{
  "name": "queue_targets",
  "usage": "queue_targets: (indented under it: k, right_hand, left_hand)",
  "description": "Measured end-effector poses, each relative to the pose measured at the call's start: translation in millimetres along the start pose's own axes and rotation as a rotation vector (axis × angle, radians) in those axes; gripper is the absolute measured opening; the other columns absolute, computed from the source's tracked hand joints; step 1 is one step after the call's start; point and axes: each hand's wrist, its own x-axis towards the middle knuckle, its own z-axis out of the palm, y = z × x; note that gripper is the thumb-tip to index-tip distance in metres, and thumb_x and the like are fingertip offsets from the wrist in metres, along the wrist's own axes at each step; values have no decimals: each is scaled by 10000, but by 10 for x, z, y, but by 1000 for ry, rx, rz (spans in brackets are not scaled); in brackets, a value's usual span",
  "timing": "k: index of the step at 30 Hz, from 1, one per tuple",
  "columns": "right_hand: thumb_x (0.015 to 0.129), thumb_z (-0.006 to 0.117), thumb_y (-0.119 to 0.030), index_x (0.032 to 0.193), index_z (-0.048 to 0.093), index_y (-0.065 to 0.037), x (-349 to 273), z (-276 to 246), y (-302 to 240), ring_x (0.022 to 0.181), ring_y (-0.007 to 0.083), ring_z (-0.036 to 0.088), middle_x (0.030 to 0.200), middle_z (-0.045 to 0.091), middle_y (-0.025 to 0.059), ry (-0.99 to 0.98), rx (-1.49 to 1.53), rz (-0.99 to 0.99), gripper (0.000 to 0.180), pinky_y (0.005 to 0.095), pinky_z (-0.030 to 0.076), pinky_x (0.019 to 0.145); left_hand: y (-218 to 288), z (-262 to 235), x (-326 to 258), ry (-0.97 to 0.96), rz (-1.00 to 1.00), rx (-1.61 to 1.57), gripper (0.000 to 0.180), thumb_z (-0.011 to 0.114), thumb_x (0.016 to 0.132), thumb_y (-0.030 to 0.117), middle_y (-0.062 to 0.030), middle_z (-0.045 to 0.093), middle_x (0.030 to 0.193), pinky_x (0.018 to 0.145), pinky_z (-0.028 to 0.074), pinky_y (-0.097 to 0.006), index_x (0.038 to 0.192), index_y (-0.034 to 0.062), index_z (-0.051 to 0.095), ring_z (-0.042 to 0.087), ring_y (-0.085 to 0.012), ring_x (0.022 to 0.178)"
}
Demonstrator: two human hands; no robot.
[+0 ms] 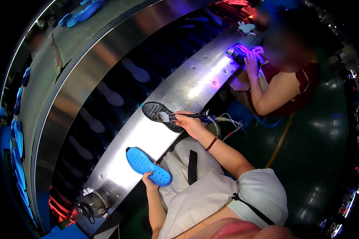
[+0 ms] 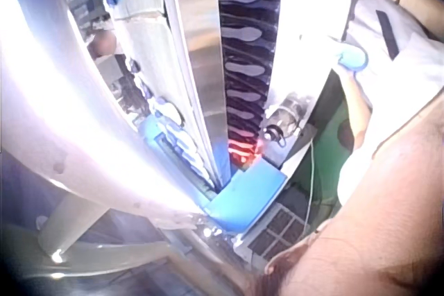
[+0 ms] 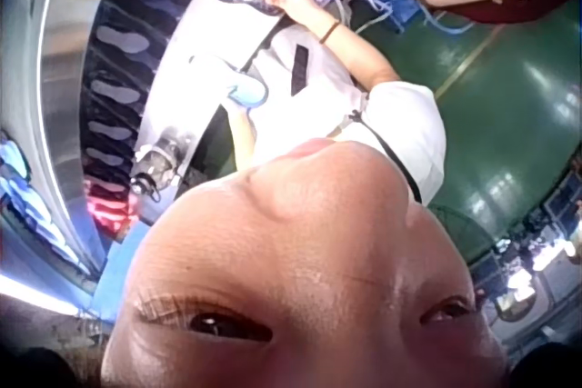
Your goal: The person cleans the soles of blue plastic slippers using a brush. They pick up a slipper from a conveyor belt, scrub the bottom surface thoroughly, and then place it back on the belt. The process is repeated for multiple slippers in a continuous loop.
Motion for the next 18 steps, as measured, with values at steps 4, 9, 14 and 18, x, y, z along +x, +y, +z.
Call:
queue_targets:
  k: [4, 9, 14, 18]
  right_hand:
    - [836, 596, -91, 1063, 586, -22, 11, -44, 16, 939, 170, 598, 1006, 629, 74, 6, 25, 23, 238, 273, 455, 795]
    - [844, 588, -85, 1034, 594, -16, 25, -74, 45, 934, 168, 599, 980, 623, 81, 10, 8, 6, 202, 276, 467, 779]
    - [848, 578, -73, 1046, 594, -9, -4, -60, -7, 926, 160, 589, 1020, 618, 92, -2, 23, 19, 209, 282, 463, 808]
    - [841, 582, -52, 1054, 593, 21, -95, 13, -91, 929, 165, 594, 1011, 623, 107, -114, 7, -37, 225, 277, 476, 819]
  left_hand:
    - [0, -23, -2, -26, -9, -20, 547, 496, 582, 115, -162, 594, 1034, 896, 443, -412, 1098, -65, 506, 567, -308, 984]
    - [3, 70, -5, -28, 16, -42, 588, 493, 558, 132, -185, 588, 1012, 895, 451, -420, 1103, -90, 499, 569, -329, 973]
    - [67, 306, -115, -79, 105, -114, 556, 514, 656, 141, -197, 571, 1085, 952, 418, -433, 1161, -84, 456, 553, -327, 1011]
    - [181, 494, -166, -264, 194, 65, 671, 504, 852, 408, -207, 464, 1264, 1001, 369, -442, 1330, -18, 306, 485, -325, 1133]
